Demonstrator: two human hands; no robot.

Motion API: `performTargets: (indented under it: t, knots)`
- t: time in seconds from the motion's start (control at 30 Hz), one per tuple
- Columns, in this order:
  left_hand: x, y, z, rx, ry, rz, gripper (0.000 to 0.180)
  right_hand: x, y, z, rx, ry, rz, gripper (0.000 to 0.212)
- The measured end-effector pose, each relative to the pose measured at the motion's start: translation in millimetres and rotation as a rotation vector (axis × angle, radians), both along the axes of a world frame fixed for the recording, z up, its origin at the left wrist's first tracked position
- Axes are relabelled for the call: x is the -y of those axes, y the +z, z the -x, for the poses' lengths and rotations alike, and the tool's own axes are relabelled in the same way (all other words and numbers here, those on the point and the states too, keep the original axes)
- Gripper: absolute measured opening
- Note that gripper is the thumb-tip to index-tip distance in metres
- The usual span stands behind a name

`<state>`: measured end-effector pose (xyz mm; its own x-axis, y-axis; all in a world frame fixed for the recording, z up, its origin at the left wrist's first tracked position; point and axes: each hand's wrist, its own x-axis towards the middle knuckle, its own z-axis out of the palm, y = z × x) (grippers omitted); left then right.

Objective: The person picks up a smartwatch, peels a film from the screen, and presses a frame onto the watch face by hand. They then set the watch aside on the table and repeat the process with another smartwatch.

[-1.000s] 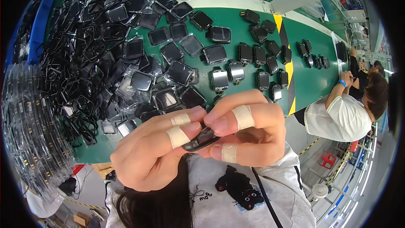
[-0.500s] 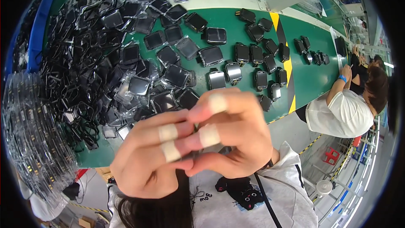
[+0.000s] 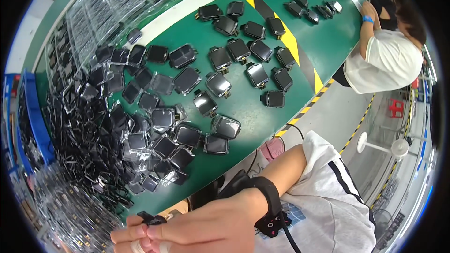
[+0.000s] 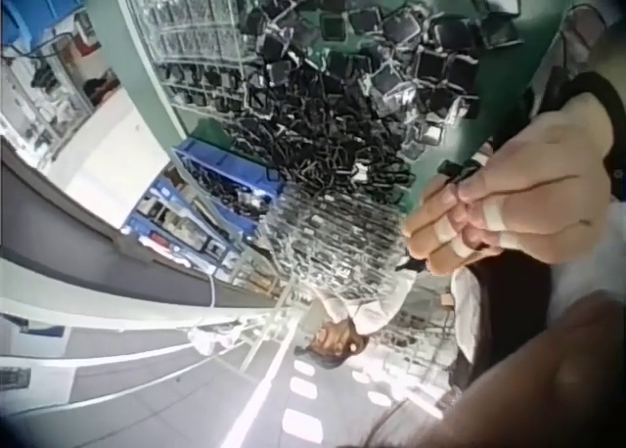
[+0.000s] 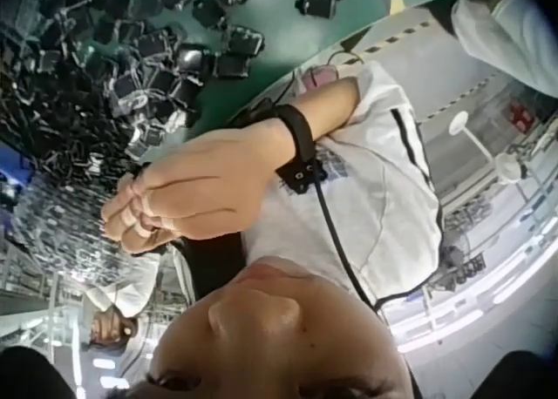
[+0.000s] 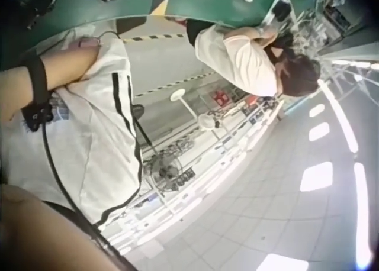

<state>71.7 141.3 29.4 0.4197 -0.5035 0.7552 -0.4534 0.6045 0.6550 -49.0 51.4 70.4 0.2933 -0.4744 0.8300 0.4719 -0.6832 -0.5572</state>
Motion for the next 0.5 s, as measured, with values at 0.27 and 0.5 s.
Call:
performTargets:
  t: [0.27, 0.5]
  knots:
    - [0, 3, -8, -0.101, -0.101, -0.127, 0.014, 17, 15, 22, -0.243, 0.301, -0.199, 0.015]
    - [93, 9, 70, -0.646, -0.305, -0.888, 0.018, 85, -27, 84, -0.651, -0.145, -0.400, 0.028]
